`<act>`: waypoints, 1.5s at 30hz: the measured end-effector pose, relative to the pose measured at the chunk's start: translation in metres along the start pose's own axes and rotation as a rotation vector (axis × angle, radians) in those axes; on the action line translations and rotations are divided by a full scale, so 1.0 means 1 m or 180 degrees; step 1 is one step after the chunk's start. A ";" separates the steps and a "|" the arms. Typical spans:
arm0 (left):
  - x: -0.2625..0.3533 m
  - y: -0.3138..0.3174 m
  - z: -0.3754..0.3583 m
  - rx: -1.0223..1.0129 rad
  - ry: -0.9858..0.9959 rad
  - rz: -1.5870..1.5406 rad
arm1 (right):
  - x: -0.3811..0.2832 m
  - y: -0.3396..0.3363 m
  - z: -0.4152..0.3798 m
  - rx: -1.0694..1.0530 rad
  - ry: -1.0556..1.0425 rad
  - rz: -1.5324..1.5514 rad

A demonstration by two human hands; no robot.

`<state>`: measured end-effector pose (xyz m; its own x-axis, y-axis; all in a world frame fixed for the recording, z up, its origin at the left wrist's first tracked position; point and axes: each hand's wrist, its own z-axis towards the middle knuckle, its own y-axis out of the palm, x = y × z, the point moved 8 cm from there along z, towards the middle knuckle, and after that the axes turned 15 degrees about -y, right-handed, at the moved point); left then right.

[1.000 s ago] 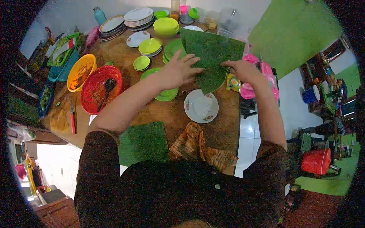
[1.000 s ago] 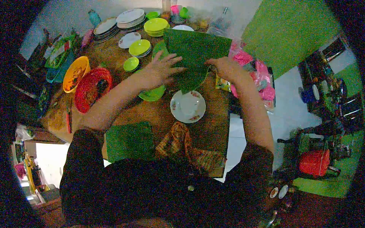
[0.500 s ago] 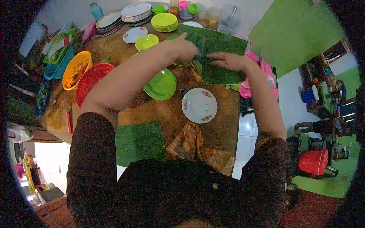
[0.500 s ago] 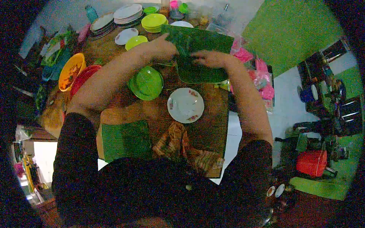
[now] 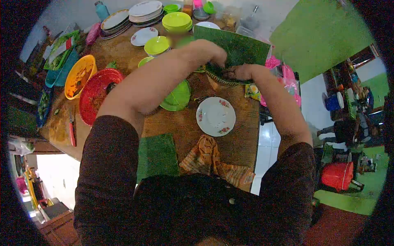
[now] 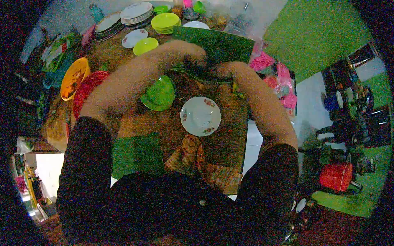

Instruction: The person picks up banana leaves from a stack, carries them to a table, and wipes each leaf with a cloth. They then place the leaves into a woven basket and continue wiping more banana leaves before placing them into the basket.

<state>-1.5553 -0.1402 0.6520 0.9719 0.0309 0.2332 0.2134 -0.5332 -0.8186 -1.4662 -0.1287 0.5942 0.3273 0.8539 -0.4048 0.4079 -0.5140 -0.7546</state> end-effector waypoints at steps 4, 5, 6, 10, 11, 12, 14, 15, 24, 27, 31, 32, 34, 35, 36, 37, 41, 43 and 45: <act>0.002 0.015 0.007 0.0325 0.0174 0.0007 | -0.012 0.000 0.003 0.0107 -0.0401 -0.0406; 0.008 0.017 0.006 0.0489 0.0405 0.0292 | -0.018 -0.003 0.001 0.0140 -0.0449 -0.0457; 0.012 0.019 0.003 0.0681 0.0629 0.0553 | -0.019 -0.009 -0.003 0.0372 -0.0266 -0.0368; 0.020 0.008 -0.019 0.1403 0.1010 0.1127 | 0.014 -0.033 -0.013 0.0798 0.0048 -0.0338; 0.022 -0.004 -0.029 0.1382 0.0817 0.1086 | 0.000 -0.058 -0.036 0.1744 -0.0102 -0.0314; 0.025 -0.016 -0.040 0.1362 0.0623 0.1047 | -0.014 -0.078 -0.070 0.2688 -0.0253 -0.0288; 0.018 -0.036 -0.068 0.2027 0.0656 0.0572 | -0.037 -0.086 -0.130 0.3965 -0.0196 0.0203; 0.002 -0.039 -0.097 0.2693 0.1101 0.0162 | -0.059 -0.077 -0.143 0.3995 -0.0178 0.0202; -0.118 0.122 -0.239 0.2949 -0.0081 -0.1162 | -0.100 0.032 -0.096 0.3786 0.0651 -0.0810; -0.138 0.175 -0.278 0.2563 -0.0507 -0.1665 | -0.074 0.038 -0.080 0.3986 0.1009 -0.0494; -0.157 0.212 -0.319 0.2819 -0.0538 -0.1341 | -0.085 0.038 -0.089 0.4291 0.0980 -0.0808; -0.161 0.218 -0.325 0.2819 -0.0545 -0.1349 | -0.090 0.040 -0.091 0.4211 0.1024 -0.0644; -0.175 0.229 -0.338 0.2820 -0.0801 -0.1832 | -0.106 0.046 -0.102 0.4272 0.1003 -0.0765; -0.175 0.231 -0.342 0.2818 -0.0822 -0.1870 | -0.120 0.045 -0.112 0.4347 0.1003 -0.0888; -0.172 0.229 -0.345 0.2842 -0.0778 -0.1800 | -0.121 0.048 -0.119 0.4062 0.1289 -0.0545; -0.169 0.227 -0.345 0.2856 -0.0725 -0.1733 | -0.126 0.052 -0.129 0.4016 0.1299 -0.0560; -0.157 0.241 -0.337 0.2575 -0.0568 -0.1633 | -0.149 0.065 -0.213 0.4857 0.1513 -0.1329; -0.145 0.251 -0.332 0.2513 -0.0536 -0.1208 | -0.155 0.072 -0.256 0.4729 0.1953 -0.1199; -0.136 0.264 -0.330 0.2406 -0.0518 -0.0956 | -0.130 0.098 -0.311 0.5223 0.1846 -0.0551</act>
<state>-1.6642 -0.5645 0.5776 0.8528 0.2344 0.4667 0.4186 0.2274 -0.8792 -1.2037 -0.3154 0.7328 0.7621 0.5597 -0.3255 -0.6219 0.4927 -0.6087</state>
